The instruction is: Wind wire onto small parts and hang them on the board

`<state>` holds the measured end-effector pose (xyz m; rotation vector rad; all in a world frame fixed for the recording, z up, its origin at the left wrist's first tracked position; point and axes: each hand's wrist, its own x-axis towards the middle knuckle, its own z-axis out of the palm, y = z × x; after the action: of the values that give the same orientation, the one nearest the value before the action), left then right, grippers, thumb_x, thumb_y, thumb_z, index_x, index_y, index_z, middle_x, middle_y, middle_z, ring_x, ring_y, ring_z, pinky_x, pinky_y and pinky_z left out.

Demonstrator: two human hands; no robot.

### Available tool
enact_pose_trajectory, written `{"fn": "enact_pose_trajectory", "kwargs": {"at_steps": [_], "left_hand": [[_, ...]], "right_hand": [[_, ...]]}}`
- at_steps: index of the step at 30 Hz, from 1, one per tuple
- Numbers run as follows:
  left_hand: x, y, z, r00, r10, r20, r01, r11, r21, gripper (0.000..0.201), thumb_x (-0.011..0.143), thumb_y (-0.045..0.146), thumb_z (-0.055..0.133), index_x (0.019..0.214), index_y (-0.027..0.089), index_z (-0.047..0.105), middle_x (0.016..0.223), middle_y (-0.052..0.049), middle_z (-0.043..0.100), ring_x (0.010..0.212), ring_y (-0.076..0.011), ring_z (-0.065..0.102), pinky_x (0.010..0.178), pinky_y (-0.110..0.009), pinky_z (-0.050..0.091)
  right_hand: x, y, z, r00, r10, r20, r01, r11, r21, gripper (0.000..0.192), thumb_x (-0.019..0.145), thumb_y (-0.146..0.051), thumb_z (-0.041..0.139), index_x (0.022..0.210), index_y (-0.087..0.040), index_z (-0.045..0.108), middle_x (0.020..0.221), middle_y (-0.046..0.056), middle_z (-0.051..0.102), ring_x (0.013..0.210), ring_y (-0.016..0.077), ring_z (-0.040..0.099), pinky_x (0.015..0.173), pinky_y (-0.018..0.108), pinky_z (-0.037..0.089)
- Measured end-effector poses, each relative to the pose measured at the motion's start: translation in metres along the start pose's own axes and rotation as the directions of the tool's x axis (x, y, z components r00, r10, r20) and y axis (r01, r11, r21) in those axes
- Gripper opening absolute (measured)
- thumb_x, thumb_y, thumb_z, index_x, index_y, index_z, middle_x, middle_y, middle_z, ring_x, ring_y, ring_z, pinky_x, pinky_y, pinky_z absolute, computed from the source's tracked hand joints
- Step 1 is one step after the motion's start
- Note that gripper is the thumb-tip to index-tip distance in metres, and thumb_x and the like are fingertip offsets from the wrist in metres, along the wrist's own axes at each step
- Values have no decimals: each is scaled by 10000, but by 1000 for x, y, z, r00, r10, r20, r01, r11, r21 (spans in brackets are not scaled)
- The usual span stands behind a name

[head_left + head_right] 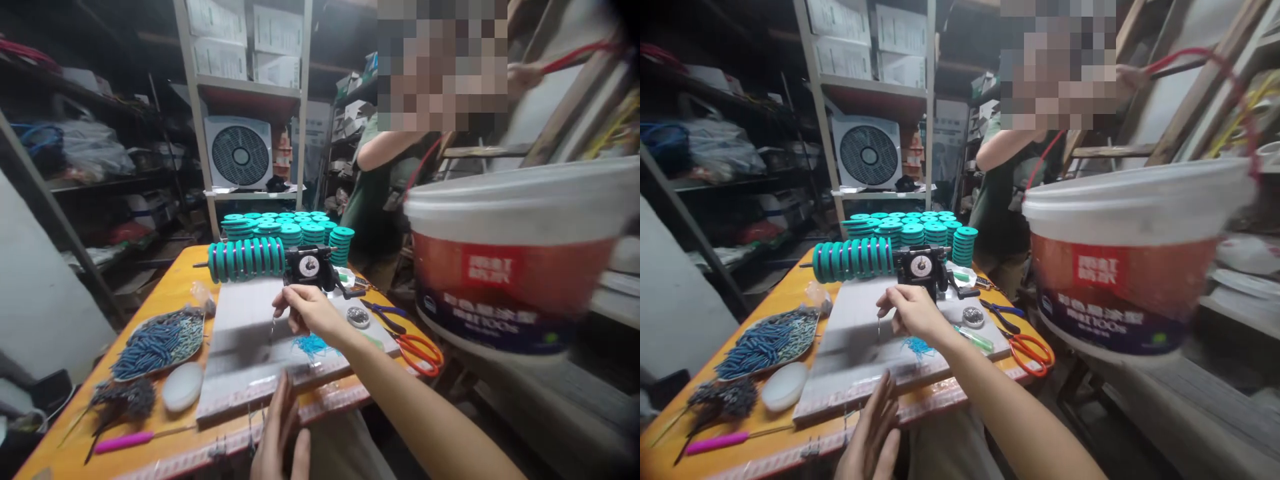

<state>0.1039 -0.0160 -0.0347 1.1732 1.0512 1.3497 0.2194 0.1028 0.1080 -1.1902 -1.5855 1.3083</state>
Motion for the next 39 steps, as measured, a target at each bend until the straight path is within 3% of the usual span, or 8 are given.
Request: {"fn": "enact_pose_trajectory", "kwargs": {"at_steps": [4,15,20,25,29,34,36,39], "left_hand": [[18,27,14,993,-115,6,114,980,-161,765,834,534,534,1469,338,154,1490,-87,356,1333,-223,431,1103,-349,396],[36,38,17,993,-89,-72,78,987,-141,265,858,330,516,1042,222,359,1002,-54,573,983,-139,574,863,-256,441],[22,29,22,986,98,-134,-81,988,131,487,741,35,373,1192,217,374,1134,-82,550,974,-138,573,888,-280,430],[10,-3,15,833,552,-34,-352,576,738,644,690,-88,306,1237,222,444,1394,-76,450,1346,-202,371,1082,-403,331],[12,-16,4,827,545,136,-383,369,847,759,583,-127,337,1277,162,439,1421,-106,444,1402,-281,289,1127,-521,297],[33,15,8,930,263,256,-365,591,719,616,682,-5,419,1292,59,482,1452,-208,384,1383,-402,285,1081,-596,341],[44,37,13,950,172,262,-286,815,503,630,739,5,374,1357,119,417,1418,-180,439,1329,-304,410,1081,-480,393],[51,61,18,946,205,250,-293,871,394,635,823,27,282,1422,238,312,1436,-68,430,1323,-156,413,1133,-344,344]], "right_hand": [[-11,-10,-5,999,-16,31,13,996,93,606,845,-608,327,1071,-64,470,1026,89,590,414,-54,408,370,93,262],[-45,-30,-13,997,7,79,-37,920,391,555,776,-581,510,1003,-79,443,839,37,598,399,-40,402,361,97,227],[-54,-34,-13,979,50,197,-141,863,484,503,754,-555,546,890,-96,390,715,-1,539,351,-34,352,334,91,167],[-53,-30,-9,955,57,290,-211,817,536,493,721,-515,597,836,-103,352,653,-19,487,325,-37,300,318,104,108],[-51,-24,-10,955,56,291,-219,795,566,486,720,-503,603,831,-106,345,635,-22,475,326,-39,297,320,102,103],[-55,-20,-12,954,66,293,-229,791,567,497,720,-518,597,828,-103,346,625,-27,468,319,-41,281,320,100,93],[-56,-21,-13,952,67,298,-232,795,561,506,714,-524,600,830,-102,346,632,-27,476,318,-40,287,319,95,94],[-58,-22,-13,953,67,294,-227,803,552,501,724,-523,591,846,-98,356,645,-27,485,321,-43,303,318,90,105]]}}
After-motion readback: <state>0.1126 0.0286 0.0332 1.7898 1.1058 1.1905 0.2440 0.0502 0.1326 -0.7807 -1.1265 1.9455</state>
